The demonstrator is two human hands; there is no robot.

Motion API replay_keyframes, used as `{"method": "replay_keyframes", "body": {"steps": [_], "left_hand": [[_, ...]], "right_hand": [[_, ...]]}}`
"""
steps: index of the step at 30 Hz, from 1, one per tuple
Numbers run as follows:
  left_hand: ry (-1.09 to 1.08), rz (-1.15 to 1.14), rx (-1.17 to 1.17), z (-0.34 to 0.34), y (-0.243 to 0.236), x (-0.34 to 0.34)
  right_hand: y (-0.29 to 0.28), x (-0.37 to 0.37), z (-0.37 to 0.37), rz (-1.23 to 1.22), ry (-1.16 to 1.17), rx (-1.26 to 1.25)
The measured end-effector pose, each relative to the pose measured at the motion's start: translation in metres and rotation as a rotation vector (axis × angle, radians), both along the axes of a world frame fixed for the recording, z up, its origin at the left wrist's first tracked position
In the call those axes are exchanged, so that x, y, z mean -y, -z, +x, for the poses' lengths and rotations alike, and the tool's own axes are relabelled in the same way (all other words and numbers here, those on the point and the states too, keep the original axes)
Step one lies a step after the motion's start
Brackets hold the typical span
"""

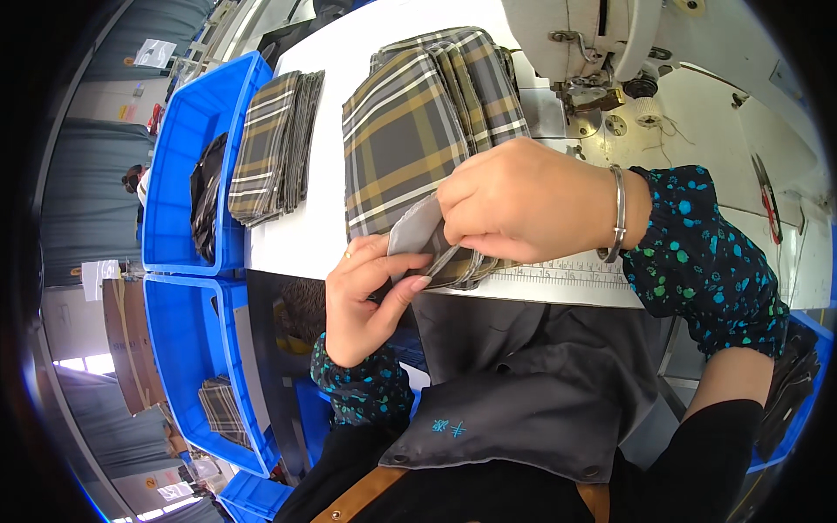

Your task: The person picks up plaid fabric pouches from a blue bin and places them on a sewing machine. They align the zipper edges and sew along the seam, then place the finished pouch into a bin. The process is repeated for multiple pouches.

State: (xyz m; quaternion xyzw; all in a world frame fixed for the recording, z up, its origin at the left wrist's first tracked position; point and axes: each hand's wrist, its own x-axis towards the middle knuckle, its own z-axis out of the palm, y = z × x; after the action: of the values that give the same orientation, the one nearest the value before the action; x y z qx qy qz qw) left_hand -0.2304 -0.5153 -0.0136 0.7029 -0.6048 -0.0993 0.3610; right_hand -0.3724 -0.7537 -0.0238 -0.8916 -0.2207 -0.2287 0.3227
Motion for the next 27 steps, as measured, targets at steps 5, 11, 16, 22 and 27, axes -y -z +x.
{"method": "replay_keyframes", "body": {"steps": [5, 11, 16, 22, 27], "left_hand": [[0.013, 0.022, -0.033, 0.005, 0.002, 0.0], [0.017, -0.015, 0.015, 0.001, 0.0, 0.002], [-0.024, 0.007, 0.034, -0.002, -0.001, 0.002], [-0.23, -0.057, -0.091, -0.009, 0.012, 0.004], [-0.265, -0.133, -0.074, -0.008, 0.023, 0.005]], "right_hand": [[0.0, -0.002, 0.0, -0.008, 0.005, -0.054], [0.004, -0.002, 0.003, 0.048, -0.026, -0.079], [0.004, 0.002, 0.004, 0.089, -0.054, -0.109], [-0.008, -0.008, -0.001, -0.114, 0.004, 0.043], [-0.004, -0.017, -0.005, -0.24, 0.004, 0.062]]}}
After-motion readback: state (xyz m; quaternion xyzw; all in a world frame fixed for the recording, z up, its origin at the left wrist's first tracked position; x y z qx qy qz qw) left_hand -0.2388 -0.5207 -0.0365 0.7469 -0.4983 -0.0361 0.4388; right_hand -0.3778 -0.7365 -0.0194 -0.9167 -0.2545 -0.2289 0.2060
